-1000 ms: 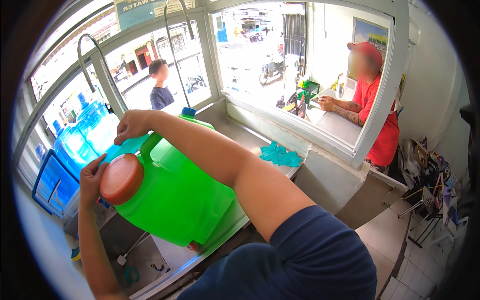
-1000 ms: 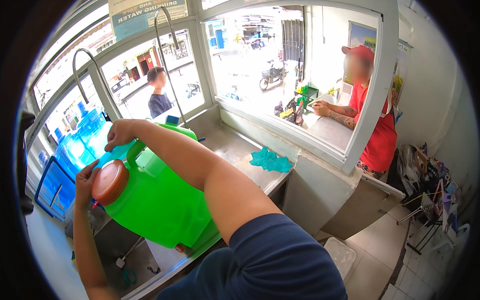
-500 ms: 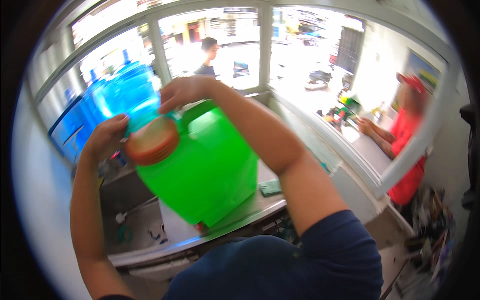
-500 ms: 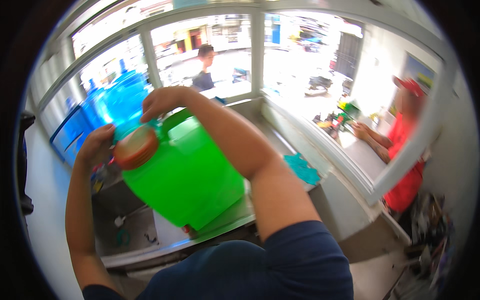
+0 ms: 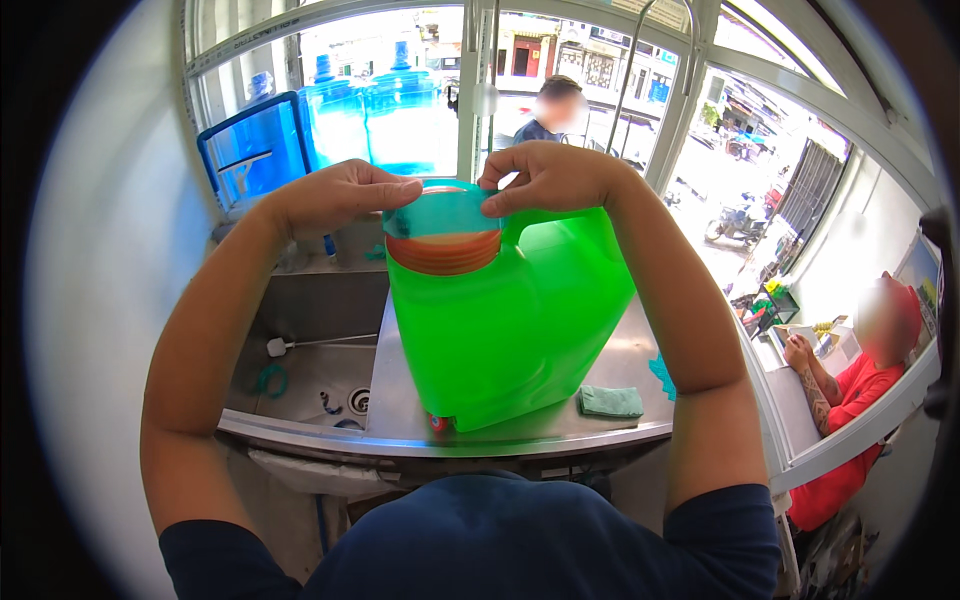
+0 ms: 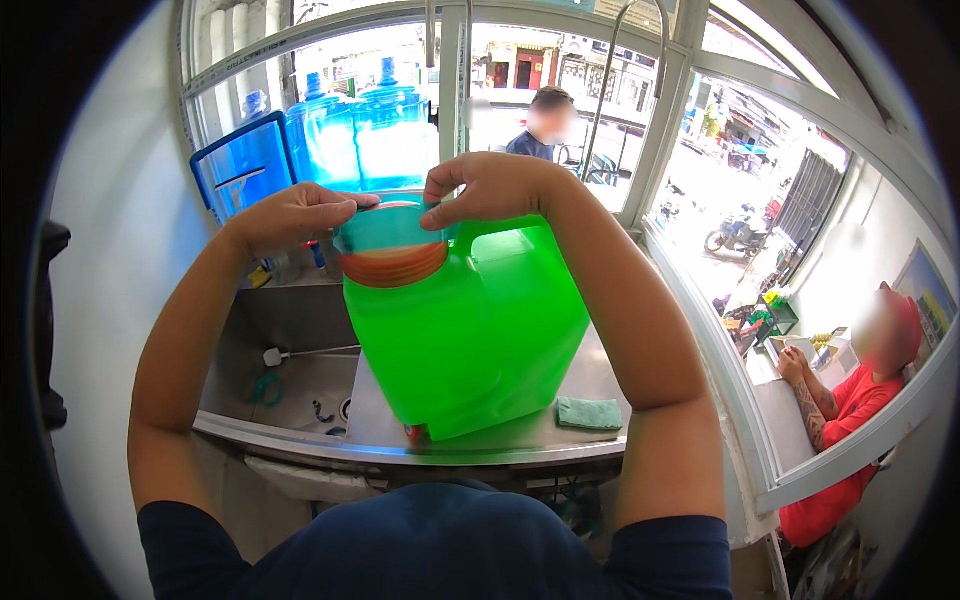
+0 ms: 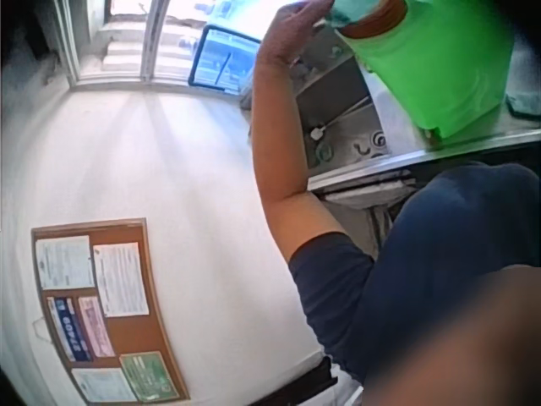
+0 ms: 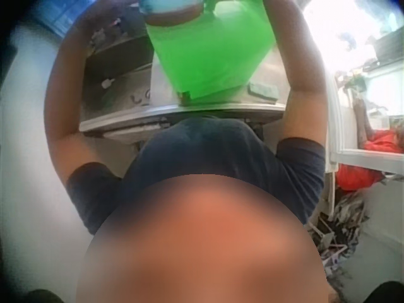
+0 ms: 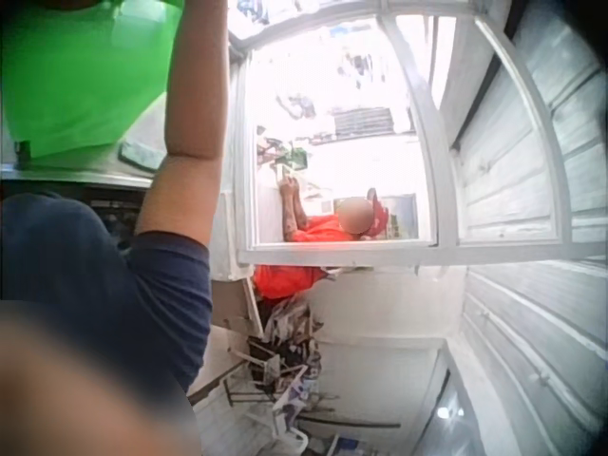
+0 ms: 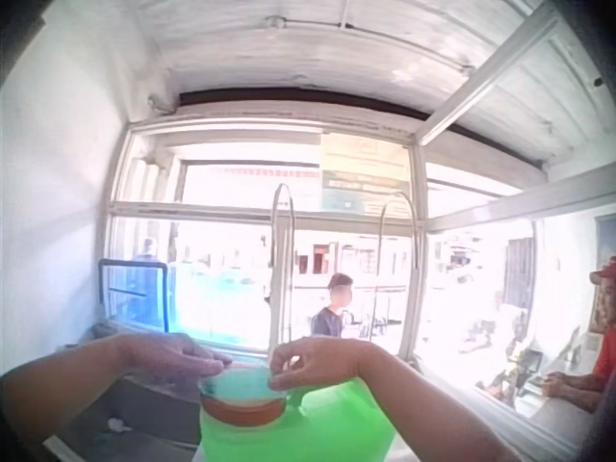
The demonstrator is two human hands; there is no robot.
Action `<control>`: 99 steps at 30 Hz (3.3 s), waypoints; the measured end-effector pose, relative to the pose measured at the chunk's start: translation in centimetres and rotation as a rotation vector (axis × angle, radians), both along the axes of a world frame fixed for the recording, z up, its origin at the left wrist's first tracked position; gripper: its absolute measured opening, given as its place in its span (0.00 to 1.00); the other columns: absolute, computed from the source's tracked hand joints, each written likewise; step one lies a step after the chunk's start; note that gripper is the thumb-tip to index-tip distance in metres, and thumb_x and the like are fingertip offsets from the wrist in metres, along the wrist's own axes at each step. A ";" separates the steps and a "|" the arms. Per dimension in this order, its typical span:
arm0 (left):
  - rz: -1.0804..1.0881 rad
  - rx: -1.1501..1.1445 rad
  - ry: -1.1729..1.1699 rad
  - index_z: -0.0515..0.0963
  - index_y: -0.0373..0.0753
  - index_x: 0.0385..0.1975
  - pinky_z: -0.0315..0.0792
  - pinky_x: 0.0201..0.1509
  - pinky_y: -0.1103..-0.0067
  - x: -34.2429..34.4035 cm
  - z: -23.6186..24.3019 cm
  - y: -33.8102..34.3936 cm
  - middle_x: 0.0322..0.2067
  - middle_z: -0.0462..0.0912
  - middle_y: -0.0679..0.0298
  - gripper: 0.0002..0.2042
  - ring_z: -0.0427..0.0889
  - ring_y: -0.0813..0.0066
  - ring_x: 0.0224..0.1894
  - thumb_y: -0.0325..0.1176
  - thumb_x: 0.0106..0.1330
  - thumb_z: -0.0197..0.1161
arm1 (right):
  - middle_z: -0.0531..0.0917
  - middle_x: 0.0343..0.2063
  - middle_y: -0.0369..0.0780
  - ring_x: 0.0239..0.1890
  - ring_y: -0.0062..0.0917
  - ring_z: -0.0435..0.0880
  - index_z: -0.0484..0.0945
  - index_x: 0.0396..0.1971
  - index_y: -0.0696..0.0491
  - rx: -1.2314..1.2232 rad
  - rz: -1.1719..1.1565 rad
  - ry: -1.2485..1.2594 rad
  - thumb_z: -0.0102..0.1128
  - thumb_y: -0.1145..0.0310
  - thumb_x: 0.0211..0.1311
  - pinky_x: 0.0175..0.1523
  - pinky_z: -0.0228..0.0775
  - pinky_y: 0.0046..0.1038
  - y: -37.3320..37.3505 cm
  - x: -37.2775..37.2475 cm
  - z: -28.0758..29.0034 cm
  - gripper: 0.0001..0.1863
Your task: The person handles a green jerrycan, removes its cap, and uses a heat gun to warm the neck area. They then place the jerrycan into a plastic bag, tie the bag, and later remove the jerrycan to rinse it in a sink.
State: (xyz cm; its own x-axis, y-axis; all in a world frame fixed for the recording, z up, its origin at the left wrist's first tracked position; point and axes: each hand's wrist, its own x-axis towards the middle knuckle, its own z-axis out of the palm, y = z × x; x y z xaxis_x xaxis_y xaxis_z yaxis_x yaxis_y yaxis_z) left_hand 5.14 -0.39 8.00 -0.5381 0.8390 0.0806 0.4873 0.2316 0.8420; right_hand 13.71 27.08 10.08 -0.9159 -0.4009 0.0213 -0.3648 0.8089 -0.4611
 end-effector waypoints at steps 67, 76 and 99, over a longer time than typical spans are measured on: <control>0.300 0.599 0.109 0.32 0.30 0.72 0.63 0.67 0.69 3.3 -11.4 1.5 0.62 0.66 0.51 0.64 0.68 0.63 0.63 0.43 0.46 0.79 | 0.79 0.50 0.56 0.51 0.45 0.81 0.54 0.71 0.53 0.085 0.080 0.619 0.78 0.46 0.36 0.58 0.70 0.36 -2.1 2.2 -3.3 0.61; 0.391 0.469 0.221 0.41 0.31 0.72 0.46 0.76 0.65 0.0 -13.3 -0.8 0.71 0.53 0.54 0.55 0.56 0.61 0.71 0.61 0.55 0.63 | 0.87 0.33 0.41 0.36 0.32 0.86 0.84 0.38 0.54 -0.504 0.144 -0.470 0.59 0.68 0.60 0.42 0.77 0.30 12.9 23.8 -27.0 0.10; 0.446 0.330 0.447 0.38 0.33 0.73 0.47 0.76 0.61 1.9 -13.8 2.1 0.71 0.52 0.52 0.57 0.57 0.58 0.71 0.67 0.54 0.58 | 0.77 0.56 0.48 0.56 0.41 0.78 0.72 0.58 0.52 0.093 -0.849 -0.680 0.63 0.50 0.48 0.58 0.70 0.39 17.2 13.8 -86.0 0.36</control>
State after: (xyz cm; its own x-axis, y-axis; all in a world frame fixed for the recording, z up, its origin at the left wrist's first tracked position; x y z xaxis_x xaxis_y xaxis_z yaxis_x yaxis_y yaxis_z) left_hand 7.04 1.74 -5.76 -0.6807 0.4402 0.5855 0.7203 0.2566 0.6445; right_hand 27.54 44.30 -75.89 -0.7035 0.3935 -0.5918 0.6367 0.7190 -0.2788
